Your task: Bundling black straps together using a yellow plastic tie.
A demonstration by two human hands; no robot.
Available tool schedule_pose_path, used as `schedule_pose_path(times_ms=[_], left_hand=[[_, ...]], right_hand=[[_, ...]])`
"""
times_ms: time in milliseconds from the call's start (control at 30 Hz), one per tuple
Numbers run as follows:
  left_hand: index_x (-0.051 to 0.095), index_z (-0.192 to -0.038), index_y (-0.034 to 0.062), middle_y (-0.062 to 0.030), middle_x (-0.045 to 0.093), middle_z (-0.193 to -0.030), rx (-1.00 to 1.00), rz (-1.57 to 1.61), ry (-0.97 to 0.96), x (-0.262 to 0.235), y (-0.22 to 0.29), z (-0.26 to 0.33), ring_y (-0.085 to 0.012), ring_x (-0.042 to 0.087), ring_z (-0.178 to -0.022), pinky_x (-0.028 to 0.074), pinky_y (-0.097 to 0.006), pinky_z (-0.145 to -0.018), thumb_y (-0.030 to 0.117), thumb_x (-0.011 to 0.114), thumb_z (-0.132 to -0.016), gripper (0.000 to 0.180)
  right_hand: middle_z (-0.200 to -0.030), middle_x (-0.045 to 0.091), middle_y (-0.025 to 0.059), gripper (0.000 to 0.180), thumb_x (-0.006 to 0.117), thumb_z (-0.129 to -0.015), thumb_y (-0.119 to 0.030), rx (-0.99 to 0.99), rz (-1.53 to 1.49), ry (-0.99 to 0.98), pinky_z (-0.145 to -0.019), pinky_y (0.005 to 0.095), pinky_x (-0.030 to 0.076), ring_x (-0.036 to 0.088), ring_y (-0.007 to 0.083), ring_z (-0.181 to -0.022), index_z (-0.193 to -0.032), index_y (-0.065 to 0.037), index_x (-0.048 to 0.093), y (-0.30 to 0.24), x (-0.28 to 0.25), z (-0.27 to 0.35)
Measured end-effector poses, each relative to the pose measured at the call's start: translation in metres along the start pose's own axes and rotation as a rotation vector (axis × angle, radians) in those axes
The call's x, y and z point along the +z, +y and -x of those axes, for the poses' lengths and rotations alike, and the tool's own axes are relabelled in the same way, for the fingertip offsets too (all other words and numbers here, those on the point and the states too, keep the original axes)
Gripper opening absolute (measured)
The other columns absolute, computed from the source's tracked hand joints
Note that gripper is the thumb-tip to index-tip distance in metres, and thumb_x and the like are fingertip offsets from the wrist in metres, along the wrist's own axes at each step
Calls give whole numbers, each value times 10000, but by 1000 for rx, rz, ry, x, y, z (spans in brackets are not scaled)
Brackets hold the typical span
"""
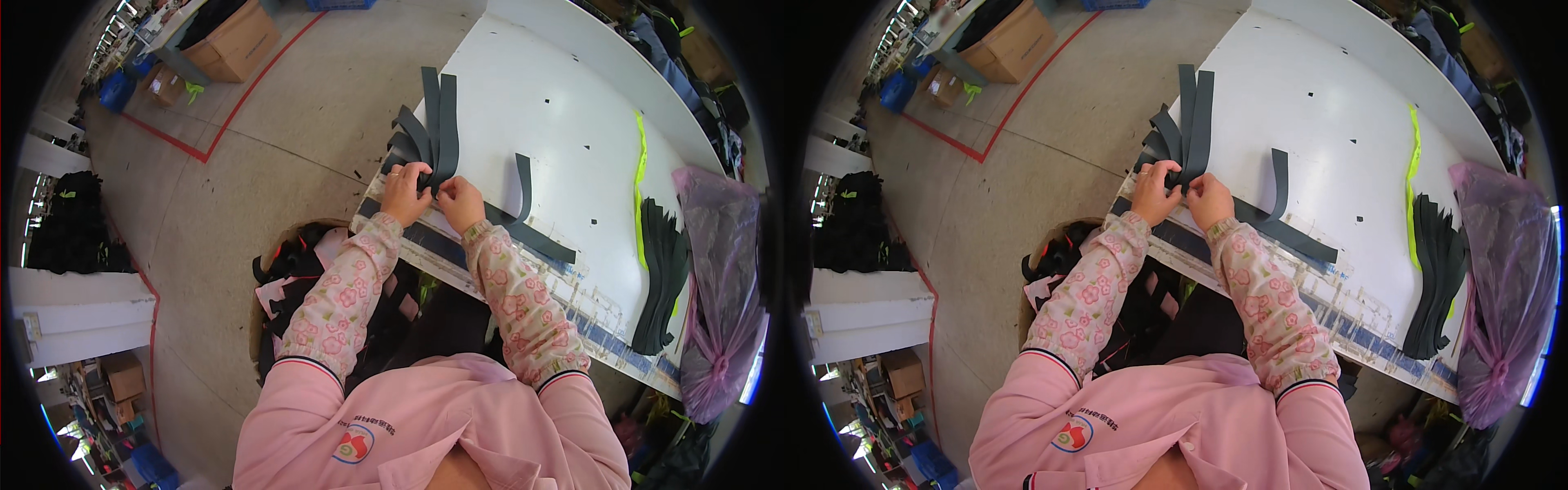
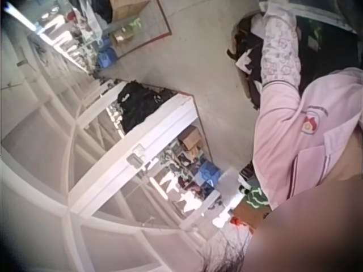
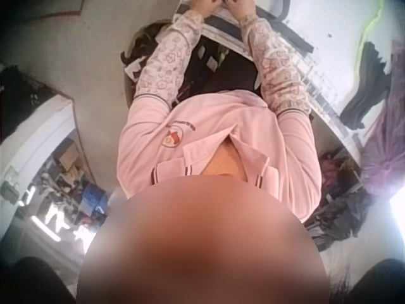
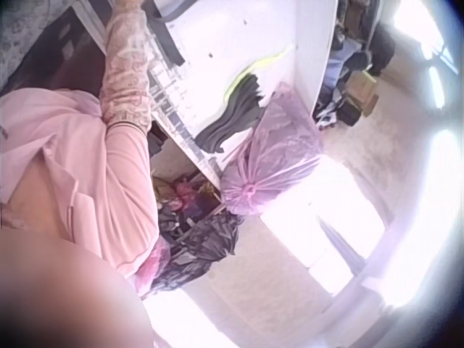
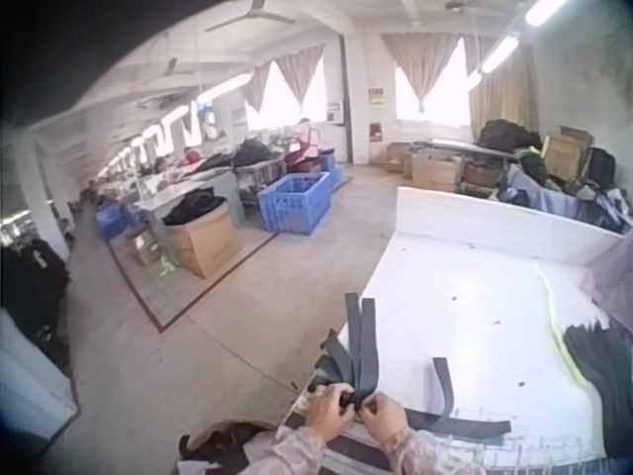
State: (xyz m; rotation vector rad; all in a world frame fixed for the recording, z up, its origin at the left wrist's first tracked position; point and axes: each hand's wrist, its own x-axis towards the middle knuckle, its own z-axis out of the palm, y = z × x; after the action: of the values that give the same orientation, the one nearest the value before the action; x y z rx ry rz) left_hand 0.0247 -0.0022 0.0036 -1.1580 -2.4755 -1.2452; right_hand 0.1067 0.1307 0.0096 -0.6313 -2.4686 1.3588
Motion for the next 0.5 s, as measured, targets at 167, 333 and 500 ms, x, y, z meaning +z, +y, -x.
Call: schedule_pose_path(times_ms=[167, 333, 500], left_hand=[[527, -1082, 109, -77, 603, -1034, 4, 6, 19, 0, 1, -1, -328, 513, -958, 404, -420, -848, 87, 719, -703, 426], [522, -1088, 115, -74, 604, -1036, -14, 14, 8, 0, 0, -1, -325, 511, -958, 400, -423, -853, 77, 736, -689, 454], [519, -1083, 118, -70, 601, -1048, -11, 10, 12, 2, 0, -1, -324, 506, -964, 396, -420, -859, 70, 739, -687, 456]], right_hand=[[-756, 676, 116, 138, 638, -796, -94, 7, -13, -20, -644, 310, 525, 664, 198, -679, -897, 1, 636, 5, 0, -1], [-759, 677, 132, 150, 646, -787, -108, 17, -39, -23, -648, 323, 526, 666, 219, -678, -887, 3, 640, 3, 1, -2], [-756, 676, 140, 165, 655, -771, -121, -13, 165, 19, -647, 342, 522, 665, 237, -675, -880, 1, 642, -5, 3, -1]])
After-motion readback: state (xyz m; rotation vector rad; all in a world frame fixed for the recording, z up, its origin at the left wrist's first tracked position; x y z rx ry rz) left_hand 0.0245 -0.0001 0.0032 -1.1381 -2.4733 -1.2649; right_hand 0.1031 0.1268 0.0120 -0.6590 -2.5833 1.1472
